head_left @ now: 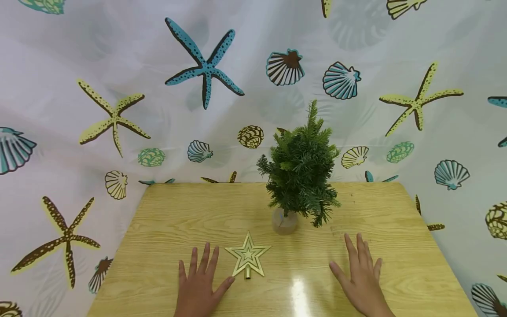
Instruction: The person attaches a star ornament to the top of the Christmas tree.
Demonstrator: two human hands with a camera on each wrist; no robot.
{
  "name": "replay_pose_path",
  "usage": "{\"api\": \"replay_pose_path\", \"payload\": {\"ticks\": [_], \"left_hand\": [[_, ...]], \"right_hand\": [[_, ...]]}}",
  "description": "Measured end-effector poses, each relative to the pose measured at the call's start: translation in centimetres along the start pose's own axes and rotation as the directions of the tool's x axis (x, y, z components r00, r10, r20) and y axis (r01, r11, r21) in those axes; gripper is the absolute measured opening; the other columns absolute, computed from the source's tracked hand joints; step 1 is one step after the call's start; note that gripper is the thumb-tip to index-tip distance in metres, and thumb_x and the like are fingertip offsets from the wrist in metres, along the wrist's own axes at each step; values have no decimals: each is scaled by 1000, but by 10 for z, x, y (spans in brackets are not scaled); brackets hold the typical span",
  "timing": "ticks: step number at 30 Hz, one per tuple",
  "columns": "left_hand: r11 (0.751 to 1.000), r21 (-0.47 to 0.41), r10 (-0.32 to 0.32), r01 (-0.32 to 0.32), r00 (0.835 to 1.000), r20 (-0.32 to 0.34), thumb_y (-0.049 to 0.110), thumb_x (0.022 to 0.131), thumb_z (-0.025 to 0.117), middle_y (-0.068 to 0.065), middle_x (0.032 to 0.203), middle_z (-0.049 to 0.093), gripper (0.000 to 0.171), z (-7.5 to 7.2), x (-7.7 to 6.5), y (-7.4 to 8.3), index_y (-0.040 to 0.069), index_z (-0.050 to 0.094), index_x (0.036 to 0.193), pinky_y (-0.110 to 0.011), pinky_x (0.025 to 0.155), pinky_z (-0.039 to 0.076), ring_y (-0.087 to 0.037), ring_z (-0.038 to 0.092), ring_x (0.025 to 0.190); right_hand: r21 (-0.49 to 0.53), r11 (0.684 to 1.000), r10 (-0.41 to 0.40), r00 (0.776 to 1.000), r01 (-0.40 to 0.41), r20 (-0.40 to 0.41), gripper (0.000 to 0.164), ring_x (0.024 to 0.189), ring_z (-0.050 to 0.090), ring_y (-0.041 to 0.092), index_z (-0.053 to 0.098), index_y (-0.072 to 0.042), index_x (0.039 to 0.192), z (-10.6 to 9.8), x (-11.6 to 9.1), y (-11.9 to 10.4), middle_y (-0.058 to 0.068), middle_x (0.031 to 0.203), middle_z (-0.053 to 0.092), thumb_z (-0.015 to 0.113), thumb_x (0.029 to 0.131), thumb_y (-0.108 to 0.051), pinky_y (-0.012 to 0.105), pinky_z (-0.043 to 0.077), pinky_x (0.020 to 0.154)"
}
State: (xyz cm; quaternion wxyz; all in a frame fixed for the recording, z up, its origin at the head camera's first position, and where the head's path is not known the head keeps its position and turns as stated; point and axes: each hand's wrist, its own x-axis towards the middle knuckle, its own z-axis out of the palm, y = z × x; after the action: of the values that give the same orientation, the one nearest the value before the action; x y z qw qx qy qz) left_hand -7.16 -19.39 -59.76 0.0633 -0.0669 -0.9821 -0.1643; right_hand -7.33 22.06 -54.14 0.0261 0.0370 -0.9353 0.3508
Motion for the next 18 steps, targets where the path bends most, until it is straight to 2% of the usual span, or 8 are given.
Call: {"api": "replay_pose_path", "payload": {"ticks": [8,14,18], "left_hand": [[1000,12,10,-10,1000,-17,68,95,60,-15,167,29,89,2,2,6,13,38,161,-80,112,13,-48,19,153],[999,3,33,-33,999,-28,64,98,59,-17,166,32,84,3,3,9,11,40,159,-82,110,15,-50,23,151],[1000,9,28,-28,1000,-1,60,102,55,-19,163,36,77,4,3,9,10,42,159,-81,110,14,-51,24,150]], "right_hand": [[75,997,-30,999,32,-28,78,150,2,59,10,-21,168,-3,4,-5,24,170,-2,55,108,-42,86,-9,103],[120,991,-61,997,66,-47,76,153,3,52,11,-23,168,-5,8,-15,22,171,0,56,108,-38,86,-7,105],[136,987,-76,996,83,-54,76,154,5,51,12,-22,168,-7,12,-22,21,171,1,56,108,-36,85,-6,106]]}}
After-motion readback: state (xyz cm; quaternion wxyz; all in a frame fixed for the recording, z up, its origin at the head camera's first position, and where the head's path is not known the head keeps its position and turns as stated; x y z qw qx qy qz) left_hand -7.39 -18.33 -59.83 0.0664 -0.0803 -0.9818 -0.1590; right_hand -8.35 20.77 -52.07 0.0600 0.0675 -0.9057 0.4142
